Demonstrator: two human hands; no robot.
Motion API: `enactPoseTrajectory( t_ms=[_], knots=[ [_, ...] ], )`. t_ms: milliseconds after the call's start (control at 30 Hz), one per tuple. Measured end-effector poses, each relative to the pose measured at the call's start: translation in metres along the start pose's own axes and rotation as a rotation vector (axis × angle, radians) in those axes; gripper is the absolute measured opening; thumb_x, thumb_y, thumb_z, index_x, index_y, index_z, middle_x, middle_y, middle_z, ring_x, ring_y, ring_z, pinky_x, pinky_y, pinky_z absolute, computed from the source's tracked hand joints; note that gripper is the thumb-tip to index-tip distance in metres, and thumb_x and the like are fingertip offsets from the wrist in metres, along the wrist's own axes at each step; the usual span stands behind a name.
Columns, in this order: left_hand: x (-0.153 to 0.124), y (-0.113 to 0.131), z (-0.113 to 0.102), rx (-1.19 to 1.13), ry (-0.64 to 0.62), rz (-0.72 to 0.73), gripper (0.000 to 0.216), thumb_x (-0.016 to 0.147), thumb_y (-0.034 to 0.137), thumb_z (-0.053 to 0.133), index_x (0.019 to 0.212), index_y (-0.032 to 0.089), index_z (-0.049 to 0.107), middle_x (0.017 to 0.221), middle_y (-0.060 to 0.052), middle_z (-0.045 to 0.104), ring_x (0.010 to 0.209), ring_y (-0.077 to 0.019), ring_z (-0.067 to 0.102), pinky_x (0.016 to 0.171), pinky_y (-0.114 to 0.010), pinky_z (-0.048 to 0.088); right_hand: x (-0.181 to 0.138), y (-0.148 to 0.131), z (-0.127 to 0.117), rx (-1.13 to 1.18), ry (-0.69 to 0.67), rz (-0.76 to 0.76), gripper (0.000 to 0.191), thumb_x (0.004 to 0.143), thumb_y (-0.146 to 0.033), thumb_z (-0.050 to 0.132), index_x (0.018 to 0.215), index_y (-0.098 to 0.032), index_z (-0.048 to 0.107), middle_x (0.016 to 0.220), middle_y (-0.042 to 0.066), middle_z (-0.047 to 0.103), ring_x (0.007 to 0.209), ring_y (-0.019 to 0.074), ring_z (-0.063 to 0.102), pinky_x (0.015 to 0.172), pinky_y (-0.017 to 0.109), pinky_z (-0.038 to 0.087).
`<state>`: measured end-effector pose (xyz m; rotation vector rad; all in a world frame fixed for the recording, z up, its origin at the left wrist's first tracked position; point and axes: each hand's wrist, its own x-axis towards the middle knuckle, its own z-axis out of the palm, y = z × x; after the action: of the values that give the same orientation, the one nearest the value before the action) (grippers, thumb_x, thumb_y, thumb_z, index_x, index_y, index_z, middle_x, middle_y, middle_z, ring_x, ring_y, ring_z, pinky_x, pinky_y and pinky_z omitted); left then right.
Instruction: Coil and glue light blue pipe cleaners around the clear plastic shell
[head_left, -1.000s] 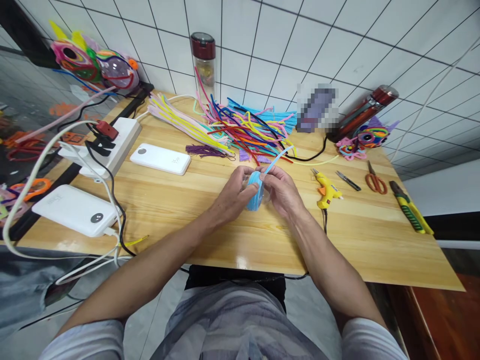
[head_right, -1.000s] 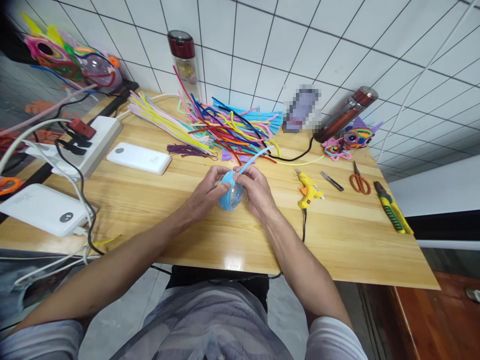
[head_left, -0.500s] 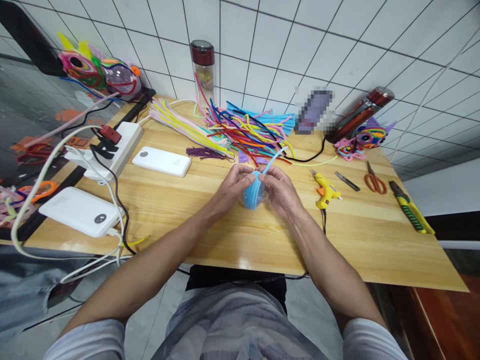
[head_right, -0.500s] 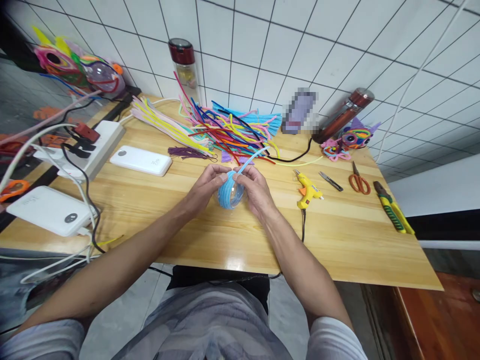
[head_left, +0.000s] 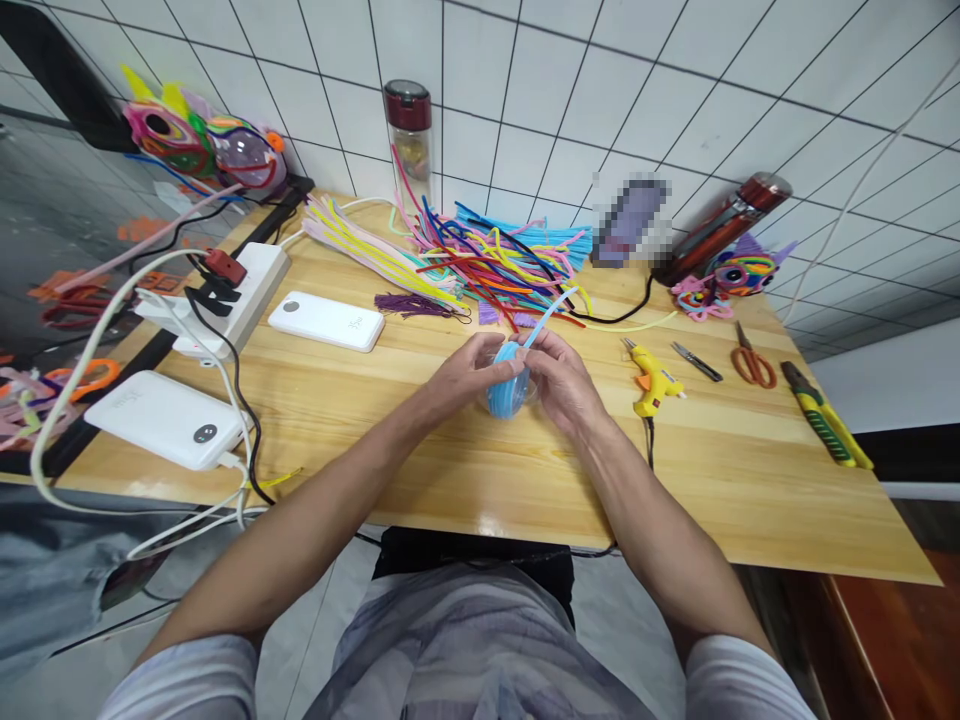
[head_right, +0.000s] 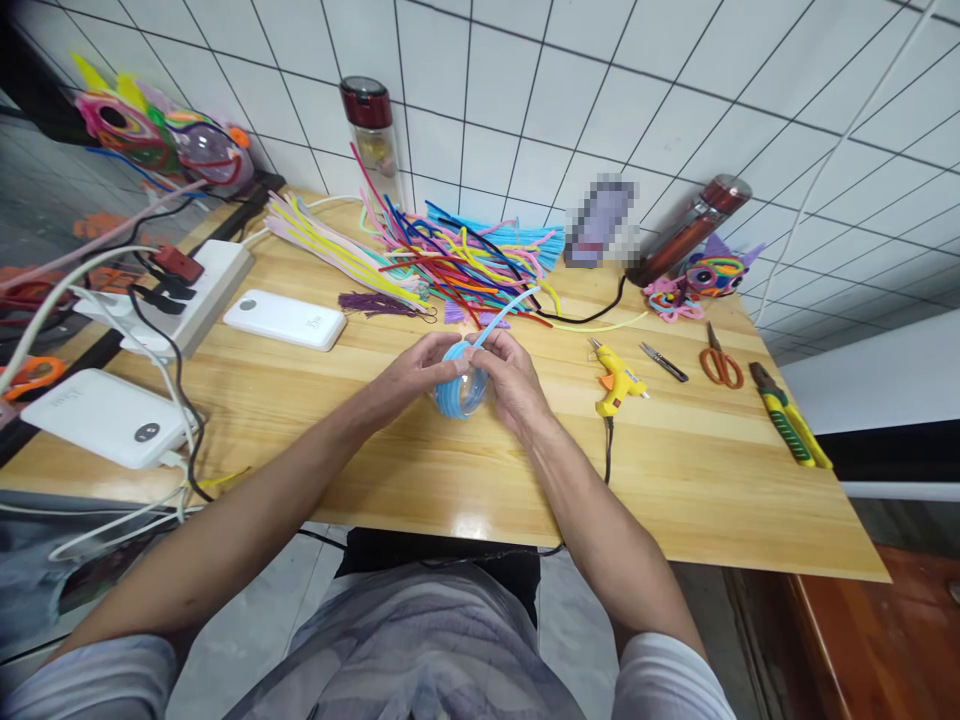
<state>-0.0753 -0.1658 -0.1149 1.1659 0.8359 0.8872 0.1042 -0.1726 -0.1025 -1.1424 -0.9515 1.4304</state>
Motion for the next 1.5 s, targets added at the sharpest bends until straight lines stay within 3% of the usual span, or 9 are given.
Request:
enactPoseTrajectory(
  t_ms=[267,500,667,767,900,1033,1267,1400,1500],
  knots=[
    [-0.002,0.004,-0.003,0.089,-0.048,-0.031,0.058,0.084,0.054,0.088,0.124,0.017,0.068,0.128,-0.010,0.078,0.125,-0.0320,0.071,0.099,-0.040,0.055,-0.002,-0.002,0.002,-0.003,-0.010,0.005,0.039,0.060,-0.035,0.097,0.091,-0.025,0.076,0.087,-0.002,0.075,0.081,0.0163,0.065,0.078,0.031,0.054],
    [0.003,0.003,0.004,-0.011,0.075,0.041,0.062,0.074,0.046,0.088,0.125,0.017,0.068,0.124,-0.009,0.079,0.121,-0.0302,0.072,0.102,-0.040,0.056,0.002,-0.001,-0.001,-0.071,-0.018,-0.096,0.044,0.075,-0.054,0.092,0.103,-0.027,0.073,0.099,0.002,0.078,0.092,0.0221,0.073,0.090,0.039,0.060],
    [0.006,0.007,-0.001,-0.107,0.269,0.081,0.058,0.074,0.051,0.086,0.119,0.019,0.069,0.117,-0.007,0.081,0.116,-0.0283,0.072,0.102,-0.040,0.055,-0.013,-0.021,-0.010,-0.611,0.116,-0.581,0.034,0.093,-0.049,0.084,0.119,-0.030,0.075,0.129,0.008,0.079,0.127,0.0302,0.071,0.115,0.053,0.056],
    [0.007,0.008,-0.006,-0.149,0.319,0.089,0.053,0.075,0.050,0.086,0.115,0.019,0.069,0.112,-0.006,0.081,0.112,-0.0268,0.073,0.100,-0.039,0.055,-0.024,-0.030,-0.010,-0.952,0.023,-0.870,0.023,0.100,-0.037,0.080,0.122,-0.031,0.078,0.125,0.009,0.080,0.123,0.0313,0.073,0.110,0.055,0.058],
    [0.007,0.011,-0.007,-0.192,0.313,0.116,0.050,0.074,0.047,0.088,0.112,0.019,0.070,0.108,-0.004,0.080,0.104,-0.0229,0.072,0.094,-0.035,0.054,-0.028,-0.027,-0.003,-1.164,-0.065,-1.058,0.017,0.106,-0.028,0.072,0.121,-0.028,0.079,0.115,0.011,0.079,0.109,0.0298,0.074,0.096,0.049,0.060],
    [0.005,0.015,-0.008,-0.230,0.305,0.104,0.049,0.074,0.047,0.089,0.108,0.019,0.069,0.101,-0.001,0.078,0.095,-0.0189,0.070,0.088,-0.031,0.052,-0.024,-0.025,-0.005,-1.306,-0.037,-1.079,0.015,0.107,-0.024,0.064,0.101,-0.026,0.077,0.097,0.009,0.077,0.096,0.0286,0.071,0.085,0.044,0.056],
    [0.004,0.024,-0.009,-0.198,0.302,0.110,0.047,0.078,0.049,0.087,0.109,0.020,0.069,0.102,-0.001,0.076,0.096,-0.0195,0.070,0.088,-0.032,0.054,-0.025,-0.036,-0.031,-1.281,0.039,-0.923,0.019,0.107,-0.027,0.060,0.093,-0.028,0.072,0.100,0.011,0.079,0.101,0.0321,0.071,0.093,0.049,0.055],
    [0.006,0.026,-0.002,-0.138,0.299,0.115,0.046,0.078,0.050,0.087,0.108,0.020,0.068,0.102,-0.001,0.075,0.096,-0.0187,0.069,0.088,-0.031,0.053,-0.033,-0.042,-0.038,-1.191,0.108,-0.892,0.015,0.107,-0.033,0.063,0.097,-0.028,0.072,0.100,0.011,0.079,0.100,0.0315,0.072,0.093,0.048,0.056],
    [0.008,0.028,0.007,-0.091,0.269,0.115,0.048,0.078,0.051,0.087,0.109,0.019,0.068,0.108,-0.003,0.076,0.098,-0.0193,0.069,0.089,-0.031,0.053,-0.039,-0.044,-0.034,-1.040,0.049,-0.847,0.021,0.101,-0.045,0.074,0.113,-0.028,0.075,0.110,0.011,0.080,0.101,0.0311,0.073,0.094,0.048,0.058]
  ],
)
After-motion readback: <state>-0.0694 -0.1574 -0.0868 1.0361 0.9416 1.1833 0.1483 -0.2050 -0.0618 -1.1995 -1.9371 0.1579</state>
